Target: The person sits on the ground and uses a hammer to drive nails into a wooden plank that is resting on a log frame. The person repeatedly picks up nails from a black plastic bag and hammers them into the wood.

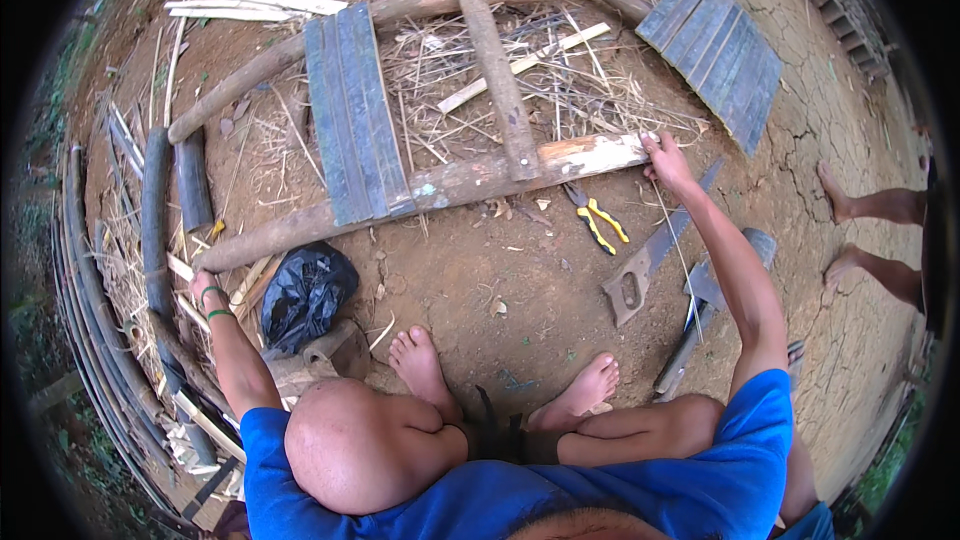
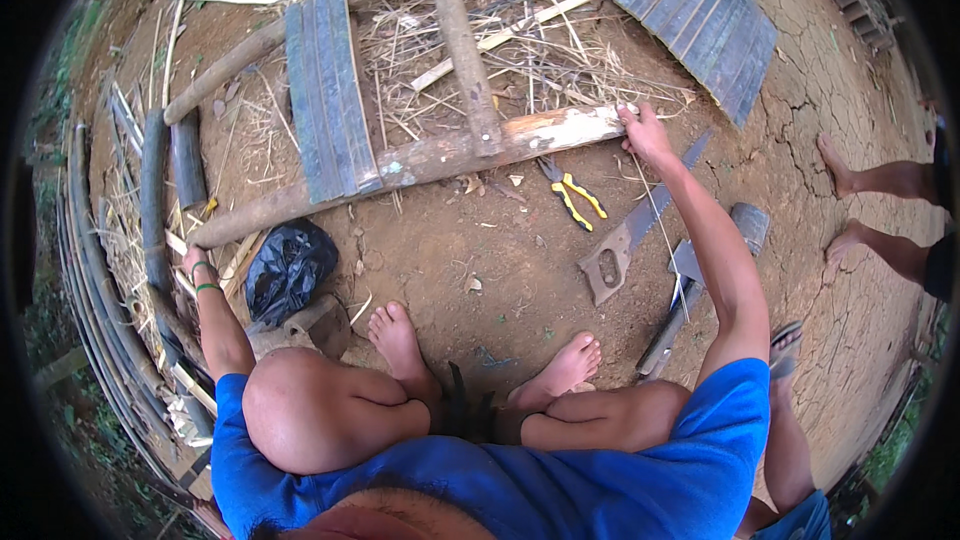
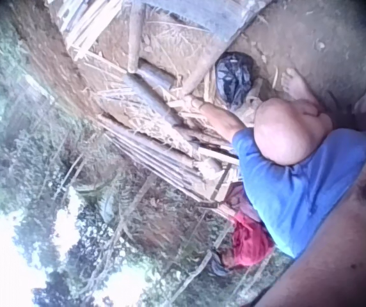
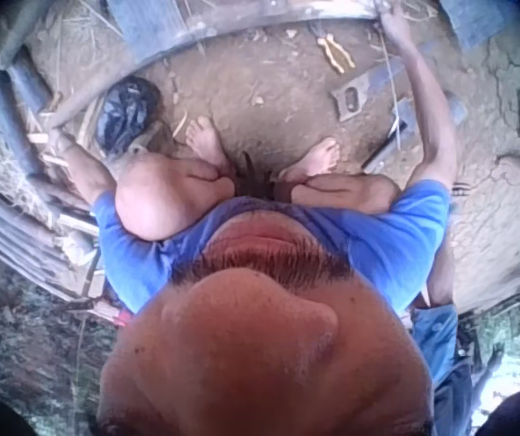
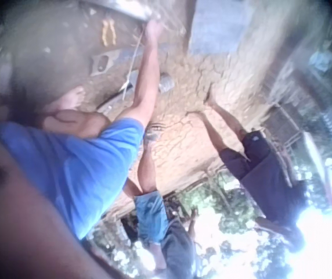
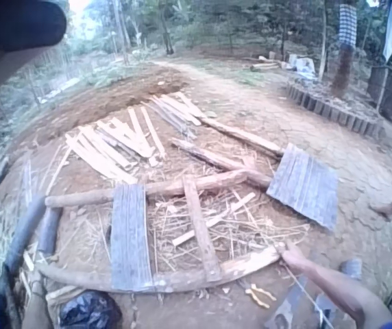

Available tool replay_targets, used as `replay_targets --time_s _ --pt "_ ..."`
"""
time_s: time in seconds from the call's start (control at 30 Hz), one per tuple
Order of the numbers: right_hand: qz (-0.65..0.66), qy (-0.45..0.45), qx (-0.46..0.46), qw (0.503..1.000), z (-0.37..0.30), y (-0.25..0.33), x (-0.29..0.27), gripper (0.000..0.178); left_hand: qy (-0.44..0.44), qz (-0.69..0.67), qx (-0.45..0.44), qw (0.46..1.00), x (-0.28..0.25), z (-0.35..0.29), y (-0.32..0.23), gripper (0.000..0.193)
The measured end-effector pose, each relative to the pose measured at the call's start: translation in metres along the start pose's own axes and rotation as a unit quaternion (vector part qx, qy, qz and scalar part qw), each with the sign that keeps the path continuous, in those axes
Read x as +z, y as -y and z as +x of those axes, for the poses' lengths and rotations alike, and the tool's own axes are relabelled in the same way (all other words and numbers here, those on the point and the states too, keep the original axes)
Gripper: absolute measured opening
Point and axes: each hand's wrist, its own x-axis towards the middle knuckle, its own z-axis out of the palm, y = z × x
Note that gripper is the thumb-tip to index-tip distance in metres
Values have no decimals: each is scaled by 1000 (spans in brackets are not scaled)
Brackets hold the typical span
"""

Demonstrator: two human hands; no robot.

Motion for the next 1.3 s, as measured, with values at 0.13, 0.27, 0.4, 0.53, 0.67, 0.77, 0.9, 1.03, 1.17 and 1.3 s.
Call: replay_targets --time_s 0.13,0.27,0.4,0.53,0.67,0.77,0.9,1.03,1.17,1.3 --pt "-7 17 -34 999 11 8 21 59 -9 26 160 987 -94 79 -2 38" --pt "-33 15 -34 999 5 13 7 61 1 33 62 998 -38 53 35 39" --pt "-43 1 -24 999 4 10 4 63 -6 47 53 997 -37 48 21 41" --pt "-17 63 -57 996 4 11 6 67 -40 80 37 995 -64 49 6 43" --pt "-26 -48 -104 993 38 -15 -40 72 -31 51 -24 998 -14 5 -10 48" --pt "127 -103 -19 986 57 -1 -34 68 -24 66 13 997 -45 14 -16 50" --pt "-79 -63 -96 990 24 36 33 55 -55 68 11 996 -48 -3 -17 52" --pt "-142 -87 -60 984 36 19 24 57 -51 125 23 991 -37 1 -22 54" --pt "-160 -110 -90 977 16 36 25 55 -72 131 -16 989 -26 -11 -22 52" --pt "-187 -134 -98 968 36 23 39 59 -53 26 47 997 -50 23 -9 43"
